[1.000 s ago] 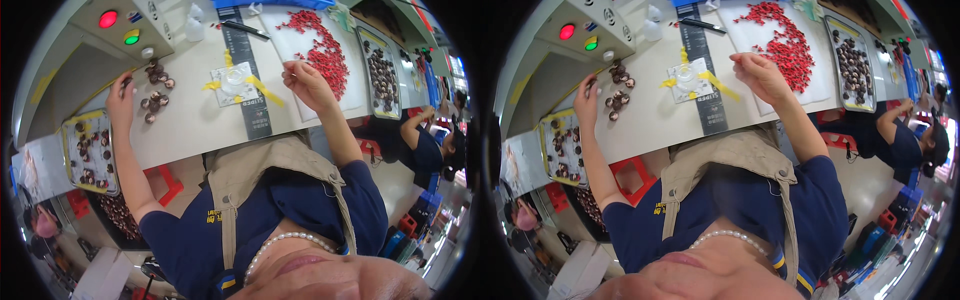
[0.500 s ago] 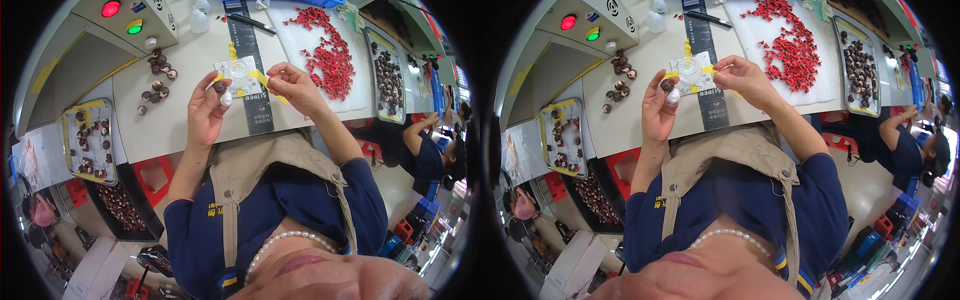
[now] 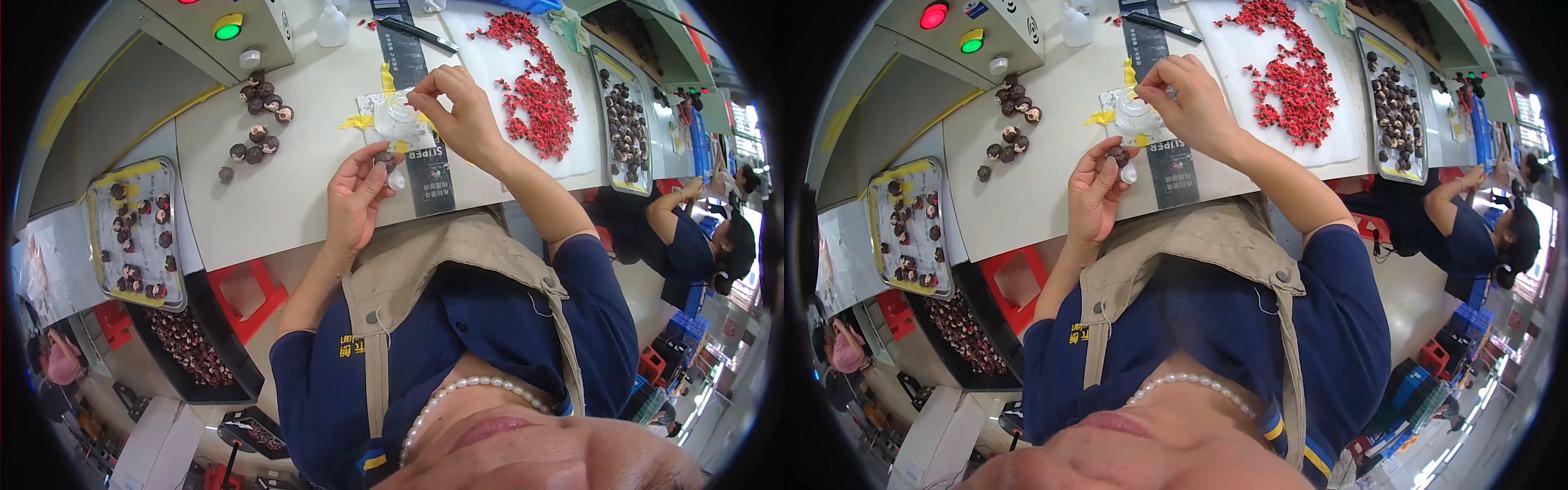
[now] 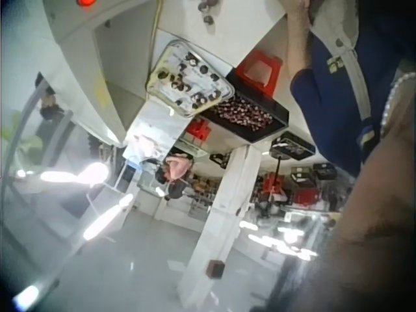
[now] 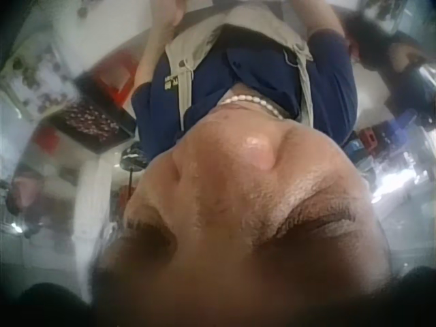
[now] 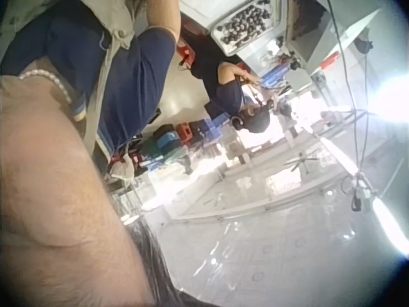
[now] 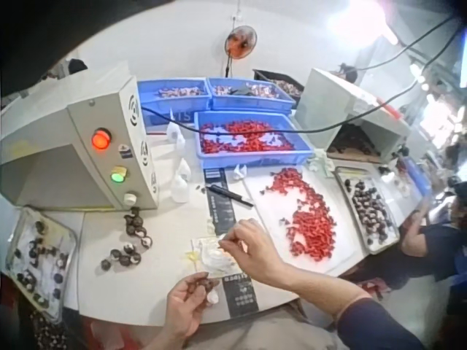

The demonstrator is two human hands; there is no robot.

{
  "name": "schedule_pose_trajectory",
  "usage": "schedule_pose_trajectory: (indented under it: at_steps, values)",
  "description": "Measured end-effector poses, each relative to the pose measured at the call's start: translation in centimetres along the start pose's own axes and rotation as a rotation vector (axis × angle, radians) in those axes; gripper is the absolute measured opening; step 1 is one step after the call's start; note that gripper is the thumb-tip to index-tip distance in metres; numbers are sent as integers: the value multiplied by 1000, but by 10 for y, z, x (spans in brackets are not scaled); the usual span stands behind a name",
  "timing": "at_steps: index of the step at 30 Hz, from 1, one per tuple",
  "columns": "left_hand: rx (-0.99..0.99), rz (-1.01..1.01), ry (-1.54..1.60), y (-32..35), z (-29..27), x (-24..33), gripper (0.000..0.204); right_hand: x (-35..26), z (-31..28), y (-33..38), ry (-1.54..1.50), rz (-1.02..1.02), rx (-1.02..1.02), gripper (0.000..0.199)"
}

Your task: The person decorates small figurine heads by picking them up, attaching small red bow accessories to each head by hand with glue, and placing the finished heads onto the table and tray.

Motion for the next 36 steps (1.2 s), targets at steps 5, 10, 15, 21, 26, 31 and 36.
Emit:
schedule_pose_trajectory:
  at_steps: [5, 10, 15, 21, 26, 31, 36]
  values:
    - [-42, 7, -6, 2, -3, 1, 33, -1, 6, -5, 167, -79, 11, 10]
    - [-43, 24, -10, 3, -2, 2, 34, -8, 9, -6, 300, -147, 27, 10]
    - [-2, 60, -79, 0, 5, 1, 35, -18, 6, -7, 372, -248, -13, 10]
    - [-27, 37, 11, -9, 20, 0, 35, -17, -11, 0, 51, -194, 75, 9]
    - [-29, 52, 56, -13, 23, -4, 34, -14, -6, 26, -384, 96, -102, 12]
    - [4, 32, 57, -16, 29, -6, 33, -10, -4, 35, -423, 121, -111, 11]
    - [18, 80, 8, -17, 34, -8, 33, -13, -6, 38, -334, 78, -40, 12]
Point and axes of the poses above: each hand's wrist, its own y-axis away from the middle knuckle, its own z-axis out of the palm, x = y × z, the point moved 5 cm from there along -y, towards the middle knuckle, and after that the axes turned 7 degrees about -x, right-handed, at the moved point
